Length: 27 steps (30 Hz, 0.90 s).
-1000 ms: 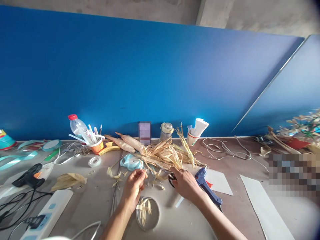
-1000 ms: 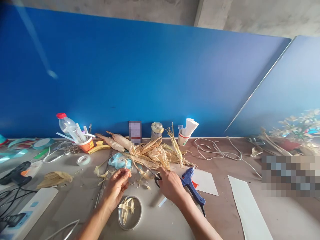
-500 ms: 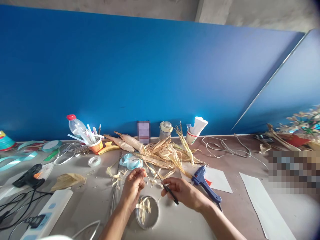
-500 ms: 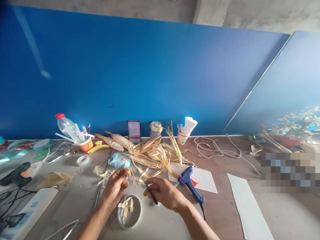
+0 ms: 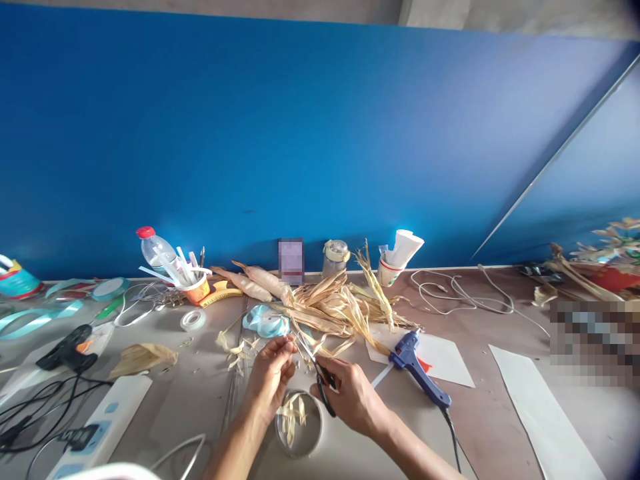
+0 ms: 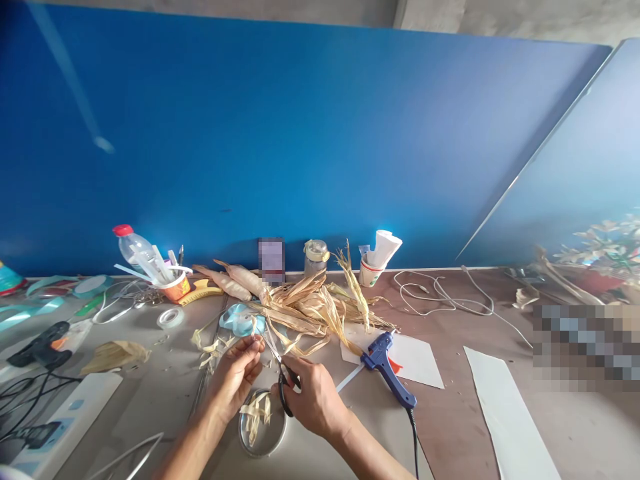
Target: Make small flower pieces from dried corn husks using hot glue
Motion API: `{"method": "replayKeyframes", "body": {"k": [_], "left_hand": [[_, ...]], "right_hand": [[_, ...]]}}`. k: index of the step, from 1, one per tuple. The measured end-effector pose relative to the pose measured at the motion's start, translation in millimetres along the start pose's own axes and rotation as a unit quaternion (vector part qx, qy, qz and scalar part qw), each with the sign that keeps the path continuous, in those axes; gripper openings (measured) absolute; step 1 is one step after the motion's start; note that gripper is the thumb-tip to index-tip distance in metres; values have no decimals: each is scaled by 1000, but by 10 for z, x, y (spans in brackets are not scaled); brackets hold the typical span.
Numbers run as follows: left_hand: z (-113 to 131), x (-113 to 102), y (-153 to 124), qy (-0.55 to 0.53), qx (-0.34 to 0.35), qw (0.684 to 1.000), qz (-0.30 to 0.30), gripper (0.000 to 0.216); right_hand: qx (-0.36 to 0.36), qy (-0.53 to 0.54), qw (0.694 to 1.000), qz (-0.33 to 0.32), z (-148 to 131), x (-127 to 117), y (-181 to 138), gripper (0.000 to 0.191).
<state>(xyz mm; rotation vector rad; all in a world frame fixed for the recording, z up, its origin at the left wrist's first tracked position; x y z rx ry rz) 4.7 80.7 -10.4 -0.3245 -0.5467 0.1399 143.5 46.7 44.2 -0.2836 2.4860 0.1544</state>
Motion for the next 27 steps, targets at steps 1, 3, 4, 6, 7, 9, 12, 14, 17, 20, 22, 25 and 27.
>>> {"method": "replayKeyframes", "body": {"k": [1, 3, 4, 6, 7, 9, 12, 14, 17, 20, 22, 25, 27], "left_hand": [[-9, 10, -4, -3, -2, 1000, -3, 23], [-37, 22, -10, -10, -9, 1000, -5, 23], [-56, 22, -10, -14, -13, 1000, -4, 24], [-100, 17, -6, -20, -23, 1000, -3, 25], [-115, 15, -2, -23, -24, 999, -5, 25], [-134, 15, 9, -27, -23, 999, -11, 26], [-137, 15, 21, -27, -16, 999, -19, 26], [-135, 25, 24, -25, -14, 999, -27, 27], [-123, 49, 20, -32, -12, 999, -40, 28], [-111, 67, 6, -38, -16, 998, -46, 28], [-96, 75, -10, -34, -19, 998, -45, 27], [-61, 84, -36, -27, -19, 999, -42, 26], [-46, 92, -49, -21, -21, 999, -44, 26]], "right_hand": [[-4, -8, 1000, 2, -9, 10, -2, 9], [-13, -15, 1000, 4, -21, 28, -8, 13], [-15, -15, 1000, 3, -23, 36, -10, 15], [-18, -13, 1000, 2, -22, 50, -14, 15], [-19, -9, 1000, 1, -19, 58, -15, 15], [-20, 2, 1000, -1, -8, 72, -15, 16], [-18, 23, 1000, -6, 17, 96, -16, 17], [-18, 33, 999, -6, 35, 106, -19, 17], [-24, 42, 999, -2, 50, 121, -27, 19], [-18, 56, 998, -1, 93, 154, -27, 16], [4, 74, 997, -7, 166, 171, -18, 14], [39, 39, 998, 12, 302, 77, 12, 17], [55, -48, 996, 48, 377, -82, 37, 23]]}}
Point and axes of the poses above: each hand's wrist, its own y-axis towards the middle knuckle, its own x-axis out of the palm, z = x × y, the point moved 9 cm from there along y, towards the middle knuckle, and after that the axes turned 1 degree about x, right-handed, at the moved point
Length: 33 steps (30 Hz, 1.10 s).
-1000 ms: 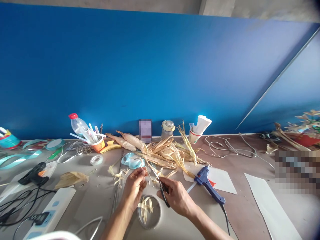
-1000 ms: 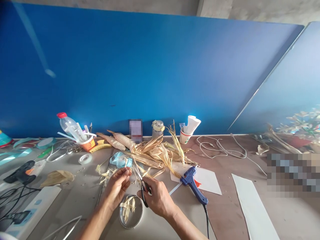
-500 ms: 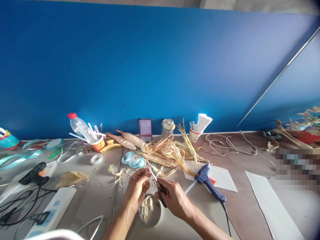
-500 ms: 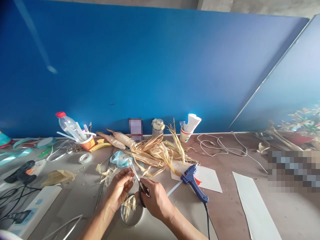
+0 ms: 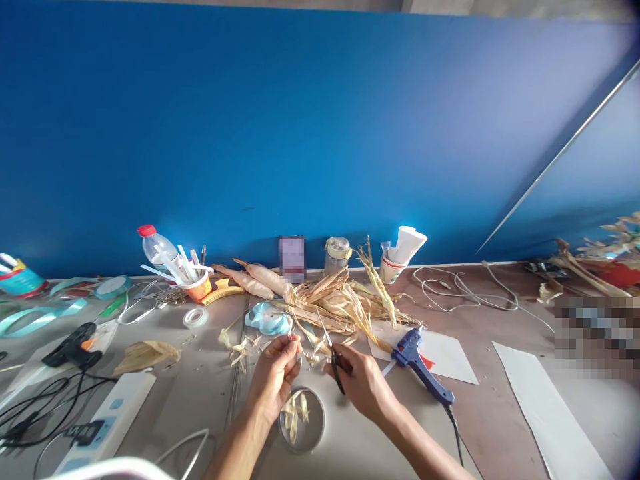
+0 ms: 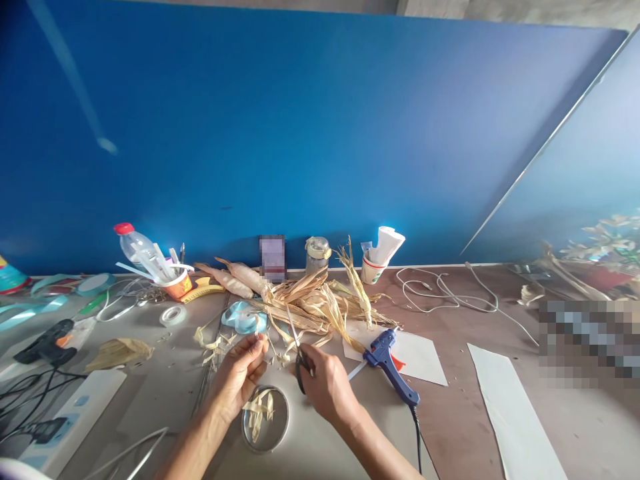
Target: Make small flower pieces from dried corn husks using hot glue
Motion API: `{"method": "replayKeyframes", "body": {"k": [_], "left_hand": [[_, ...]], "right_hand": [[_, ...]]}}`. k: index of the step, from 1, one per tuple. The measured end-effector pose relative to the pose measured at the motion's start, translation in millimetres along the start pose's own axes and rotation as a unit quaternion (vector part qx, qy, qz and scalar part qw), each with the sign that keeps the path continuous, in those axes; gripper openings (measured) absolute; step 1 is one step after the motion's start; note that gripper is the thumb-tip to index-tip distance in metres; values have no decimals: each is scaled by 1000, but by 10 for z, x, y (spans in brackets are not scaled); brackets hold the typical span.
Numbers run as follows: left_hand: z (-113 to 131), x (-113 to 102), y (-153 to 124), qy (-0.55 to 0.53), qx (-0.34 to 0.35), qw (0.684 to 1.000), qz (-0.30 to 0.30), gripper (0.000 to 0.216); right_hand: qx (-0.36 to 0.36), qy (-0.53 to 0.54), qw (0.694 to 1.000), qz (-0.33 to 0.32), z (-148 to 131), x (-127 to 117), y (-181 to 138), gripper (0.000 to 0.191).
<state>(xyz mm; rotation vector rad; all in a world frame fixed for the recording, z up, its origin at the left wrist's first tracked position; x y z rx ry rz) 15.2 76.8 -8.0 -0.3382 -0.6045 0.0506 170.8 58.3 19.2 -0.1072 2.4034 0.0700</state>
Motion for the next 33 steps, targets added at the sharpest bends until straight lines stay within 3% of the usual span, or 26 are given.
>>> {"method": "replayKeyframes", "body": {"k": [3, 6, 11, 13, 16, 19, 21, 27, 33], "left_hand": [[19, 29, -7, 7, 8, 1000, -19, 26], [39, 54, -4, 10, 27, 999, -42, 25], [14, 59, 8, 21, 21, 998, -48, 27], [1, 48, 10, 22, 14, 999, -38, 27], [-15, 50, 11, 29, 6, 999, -34, 28], [-11, 97, 11, 40, 12, 997, -62, 26], [-8, 113, 12, 40, 17, 996, -74, 25], [-58, 121, 7, 22, -5, 996, -88, 26], [-67, 144, -13, 39, 0, 996, -81, 25]], "right_hand": [[14, -144, 989, 34, 97, -187, 62, 39], [9, -242, 970, 28, 128, -252, 85, 47], [22, -284, 959, -9, 147, -243, 76, 42], [6, -269, 963, 11, 60, -283, 85, 37], [-93, -170, 979, 57, -274, -331, 82, 35], [-203, -45, 977, 46, -637, -269, 54, 37], [-231, 3, 973, 30, -765, -198, 70, 35], [-217, 53, 974, 26, -730, -85, 208, 19], [-197, 3, 978, 62, -667, -69, 178, 18]]}}
Point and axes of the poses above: each hand's wrist, its own y-axis towards the middle knuckle, its own x-axis out of the palm, z = x × y, the point moved 9 cm from there along y, towards the middle knuckle, and after that the axes turned 1 degree about x, right-handed, at the moved point
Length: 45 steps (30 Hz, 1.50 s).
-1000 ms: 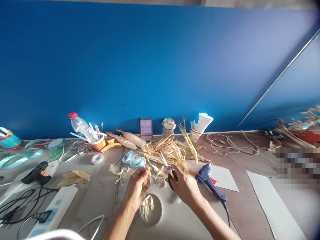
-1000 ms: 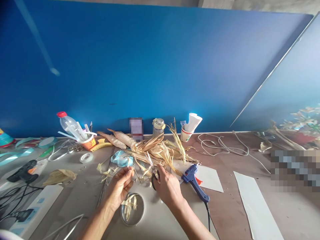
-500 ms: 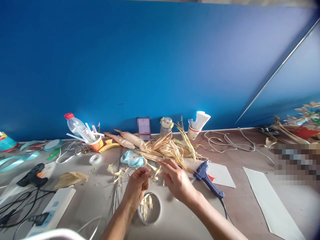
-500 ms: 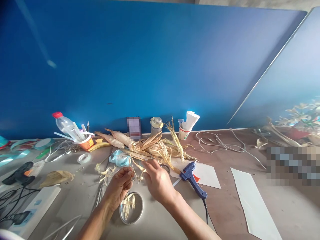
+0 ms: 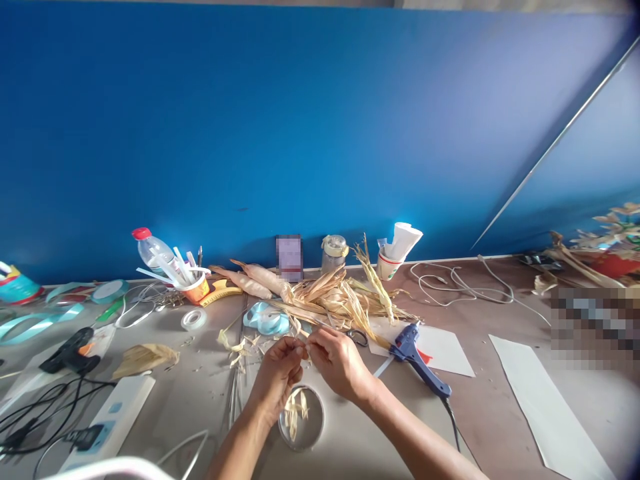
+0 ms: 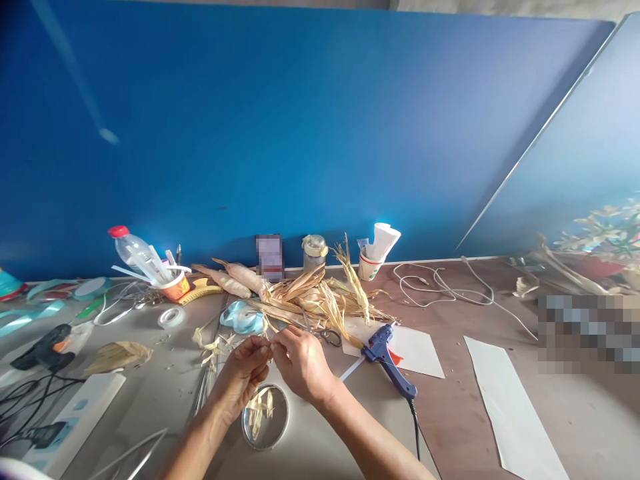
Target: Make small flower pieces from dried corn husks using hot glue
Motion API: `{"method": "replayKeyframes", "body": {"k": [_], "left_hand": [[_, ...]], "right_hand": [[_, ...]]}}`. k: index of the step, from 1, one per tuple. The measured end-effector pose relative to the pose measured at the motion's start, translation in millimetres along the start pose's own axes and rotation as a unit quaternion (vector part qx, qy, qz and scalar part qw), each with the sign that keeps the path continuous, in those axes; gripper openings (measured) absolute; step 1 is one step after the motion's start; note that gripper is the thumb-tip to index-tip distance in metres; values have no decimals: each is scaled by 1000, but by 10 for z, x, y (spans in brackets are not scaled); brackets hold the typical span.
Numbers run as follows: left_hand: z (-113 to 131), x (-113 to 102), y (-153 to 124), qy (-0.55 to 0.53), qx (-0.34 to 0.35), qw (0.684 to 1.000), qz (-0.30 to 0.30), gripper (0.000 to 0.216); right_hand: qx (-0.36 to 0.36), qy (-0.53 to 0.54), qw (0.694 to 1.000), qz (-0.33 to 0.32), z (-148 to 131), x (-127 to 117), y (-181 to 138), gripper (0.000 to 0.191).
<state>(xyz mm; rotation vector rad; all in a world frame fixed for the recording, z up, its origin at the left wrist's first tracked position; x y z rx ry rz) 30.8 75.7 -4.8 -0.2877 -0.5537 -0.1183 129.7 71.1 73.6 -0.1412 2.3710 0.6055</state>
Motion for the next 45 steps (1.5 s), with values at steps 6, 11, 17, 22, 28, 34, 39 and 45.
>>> {"method": "replayKeyframes", "body": {"k": [6, 11, 17, 22, 28, 34, 39, 45], "left_hand": [[86, -42, 10, 80, 65, 995, 17, 22], [92, -103, 37, 116, 76, 990, 33, 23], [94, -51, 39, 106, 68, 992, 24, 27], [74, -40, 33, 113, 62, 991, 16, 29], [90, -26, -4, 82, 51, 995, 27, 32], [99, -120, 14, 36, 59, 996, 53, 30], [82, -161, 48, 38, 58, 996, 52, 26], [130, -165, -13, 174, 73, 978, 92, 30]], "right_hand": [[62, -13, 997, 31, 162, 42, -25, 26], [-32, -6, 996, 85, -19, -132, -36, 17], [-108, -96, 989, 35, -197, -13, -67, 19], [-100, -107, 989, 37, -123, 15, -34, 19], [94, 159, 980, 74, 280, -75, 6, 17], [227, 476, 847, 65, 499, 231, -32, 17], [232, 399, 886, 49, 412, 258, -75, 11], [50, 36, 992, 108, 105, -106, -41, 16]]}}
Point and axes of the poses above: each hand's wrist, its own y-axis towards the middle knuckle, its own x-axis out of the palm, z = x × y, the point moved 9 cm from there along y, towards the middle knuckle, and after that the axes turned 1 degree about x, right-handed, at the moved point
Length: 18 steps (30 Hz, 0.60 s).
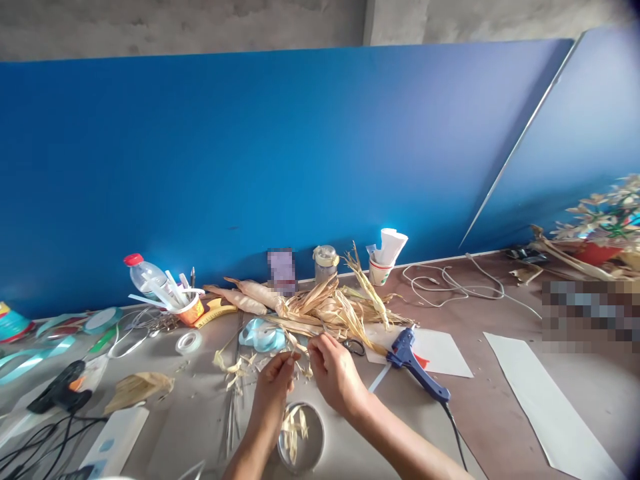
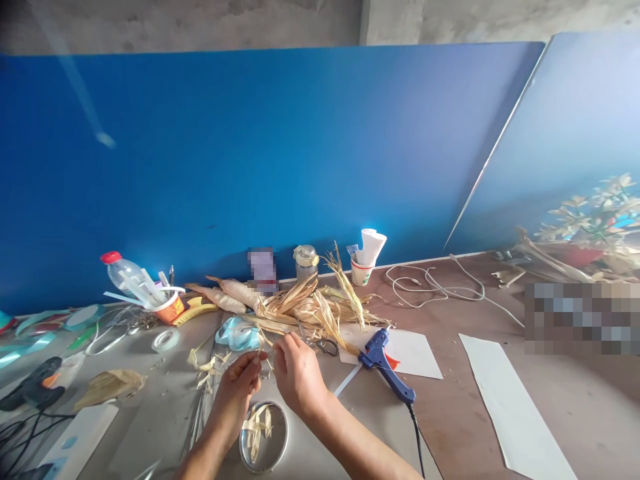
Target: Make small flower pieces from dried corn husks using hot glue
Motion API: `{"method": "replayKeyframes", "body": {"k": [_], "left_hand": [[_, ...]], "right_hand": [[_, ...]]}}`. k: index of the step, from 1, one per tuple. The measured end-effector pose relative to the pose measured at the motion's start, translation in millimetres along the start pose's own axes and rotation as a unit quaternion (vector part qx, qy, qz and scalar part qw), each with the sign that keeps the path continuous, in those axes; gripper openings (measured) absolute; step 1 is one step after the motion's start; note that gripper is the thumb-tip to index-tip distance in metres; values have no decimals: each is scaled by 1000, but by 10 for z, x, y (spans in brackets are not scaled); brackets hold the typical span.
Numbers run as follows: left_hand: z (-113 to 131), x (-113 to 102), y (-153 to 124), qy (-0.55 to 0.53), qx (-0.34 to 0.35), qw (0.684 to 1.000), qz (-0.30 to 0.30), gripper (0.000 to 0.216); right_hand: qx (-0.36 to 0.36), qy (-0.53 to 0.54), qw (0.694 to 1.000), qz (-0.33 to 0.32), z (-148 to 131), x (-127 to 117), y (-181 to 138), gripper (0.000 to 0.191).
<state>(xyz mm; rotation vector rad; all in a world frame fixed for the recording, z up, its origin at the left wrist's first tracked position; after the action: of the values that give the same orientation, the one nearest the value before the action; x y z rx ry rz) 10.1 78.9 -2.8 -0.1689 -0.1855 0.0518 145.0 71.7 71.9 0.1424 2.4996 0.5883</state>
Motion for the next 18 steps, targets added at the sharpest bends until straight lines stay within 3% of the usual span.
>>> {"method": "replayKeyframes", "body": {"k": [5, 18], "left_hand": [[70, 91, -68, 71, 3, 997, -38, 40], [165, 166, -77, 153, 62, 983, -77, 31]], "right_hand": [[-130, -148, 980, 1, -204, -4, -33, 20], [-166, -207, 964, -36, -280, 83, -68, 18]]}}
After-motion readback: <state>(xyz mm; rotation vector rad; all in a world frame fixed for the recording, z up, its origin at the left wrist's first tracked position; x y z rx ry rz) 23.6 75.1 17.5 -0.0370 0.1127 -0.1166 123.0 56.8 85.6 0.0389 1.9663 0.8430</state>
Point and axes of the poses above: each hand's wrist, its own y-axis towards the middle knuckle, its own x-axis out of the palm, z = x × y, the point moved 9 cm from there along y, towards the middle knuckle, and after that the axes turned 1 degree about x, right-handed, at the moved point
